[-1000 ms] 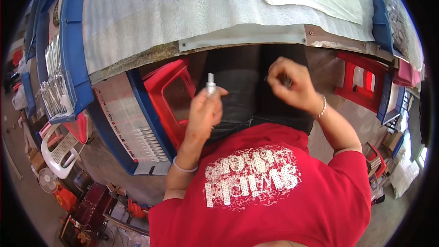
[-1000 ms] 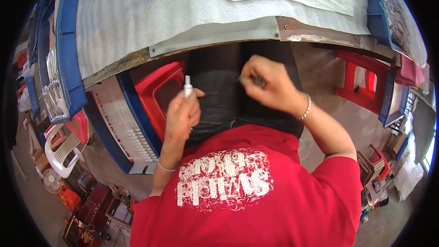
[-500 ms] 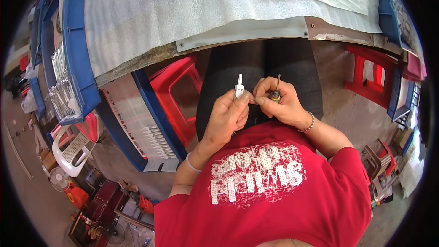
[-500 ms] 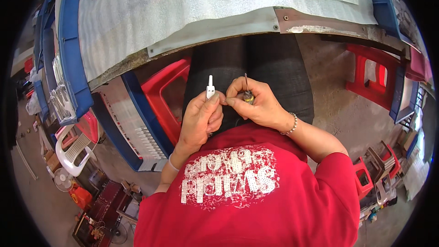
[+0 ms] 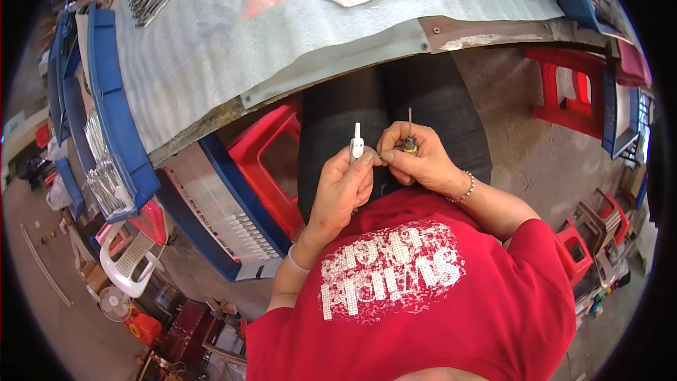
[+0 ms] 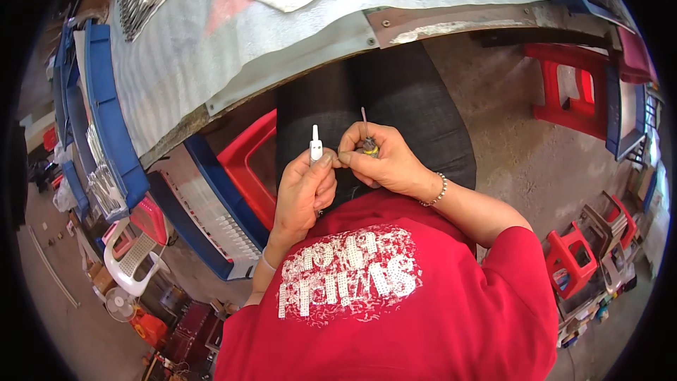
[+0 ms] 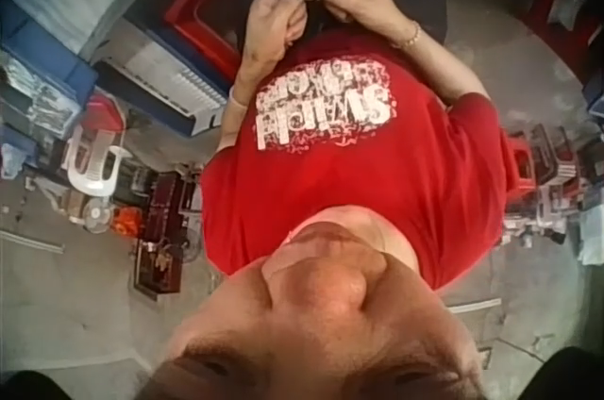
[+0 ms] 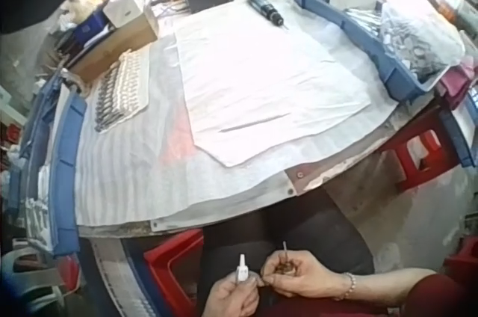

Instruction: The recorder is assembling small plastic and metal components, likely for medical or technical use, at a workstation.

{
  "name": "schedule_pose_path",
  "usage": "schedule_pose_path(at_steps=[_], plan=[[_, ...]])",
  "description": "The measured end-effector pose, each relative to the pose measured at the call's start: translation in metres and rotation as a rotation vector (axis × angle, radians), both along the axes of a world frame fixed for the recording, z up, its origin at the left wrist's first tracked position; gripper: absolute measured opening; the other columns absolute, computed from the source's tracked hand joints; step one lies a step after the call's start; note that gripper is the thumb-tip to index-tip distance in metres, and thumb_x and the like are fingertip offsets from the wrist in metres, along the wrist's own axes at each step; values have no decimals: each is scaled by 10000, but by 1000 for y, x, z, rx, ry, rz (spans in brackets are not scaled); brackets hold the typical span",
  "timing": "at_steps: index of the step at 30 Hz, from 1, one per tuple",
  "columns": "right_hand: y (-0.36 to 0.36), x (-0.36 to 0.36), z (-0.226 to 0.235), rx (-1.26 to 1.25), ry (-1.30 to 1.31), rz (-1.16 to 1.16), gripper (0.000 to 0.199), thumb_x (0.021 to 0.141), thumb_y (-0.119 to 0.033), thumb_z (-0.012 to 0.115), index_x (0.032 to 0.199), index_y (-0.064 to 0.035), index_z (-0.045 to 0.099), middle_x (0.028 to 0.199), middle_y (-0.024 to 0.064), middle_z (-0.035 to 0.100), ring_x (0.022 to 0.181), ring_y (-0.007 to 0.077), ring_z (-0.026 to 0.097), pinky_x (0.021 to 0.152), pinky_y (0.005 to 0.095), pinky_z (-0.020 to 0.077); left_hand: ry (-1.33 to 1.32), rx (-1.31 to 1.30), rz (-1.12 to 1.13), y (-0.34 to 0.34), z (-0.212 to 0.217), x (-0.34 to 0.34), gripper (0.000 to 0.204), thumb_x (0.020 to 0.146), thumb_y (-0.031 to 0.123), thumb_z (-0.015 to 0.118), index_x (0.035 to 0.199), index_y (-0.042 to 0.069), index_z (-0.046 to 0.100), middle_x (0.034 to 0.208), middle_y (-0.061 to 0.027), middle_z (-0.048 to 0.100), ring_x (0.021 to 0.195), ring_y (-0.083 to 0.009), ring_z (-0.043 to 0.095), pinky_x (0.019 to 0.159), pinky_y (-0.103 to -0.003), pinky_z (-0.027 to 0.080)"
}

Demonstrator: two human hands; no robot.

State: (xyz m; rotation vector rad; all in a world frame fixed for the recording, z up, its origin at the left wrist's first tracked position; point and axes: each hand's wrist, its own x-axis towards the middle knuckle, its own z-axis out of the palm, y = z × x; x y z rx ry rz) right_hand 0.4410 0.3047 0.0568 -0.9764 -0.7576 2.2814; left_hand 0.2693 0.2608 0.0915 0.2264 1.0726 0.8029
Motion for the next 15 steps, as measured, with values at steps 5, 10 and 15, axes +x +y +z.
schedule_pose_path(at_steps=[5,10,15], plan=[[0,3,0,4,8,-13,79,897,-57,604,879,-14,540,723,12,567,481,35,441,412,196,329,-19,-8,43,1,0,6,182,991,201,492,932,36,543,589,67,373,452,-4,299,394,-168,232],[2,6,-3,28,28,13,84,894,-47,602,872,-13,528,768,38,565,483,49,457,417,187,342,50,-24,22,3,2,11,130,968,151,506,932,29,530,571,54,354,428,-25,293,389,-180,226],[3,6,-4,34,24,14,77,889,-38,599,867,-13,529,716,12,534,481,45,451,417,188,334,55,-29,20,4,1,12,90,954,115,511,934,30,531,572,54,359,428,-26,298,391,-181,229]])
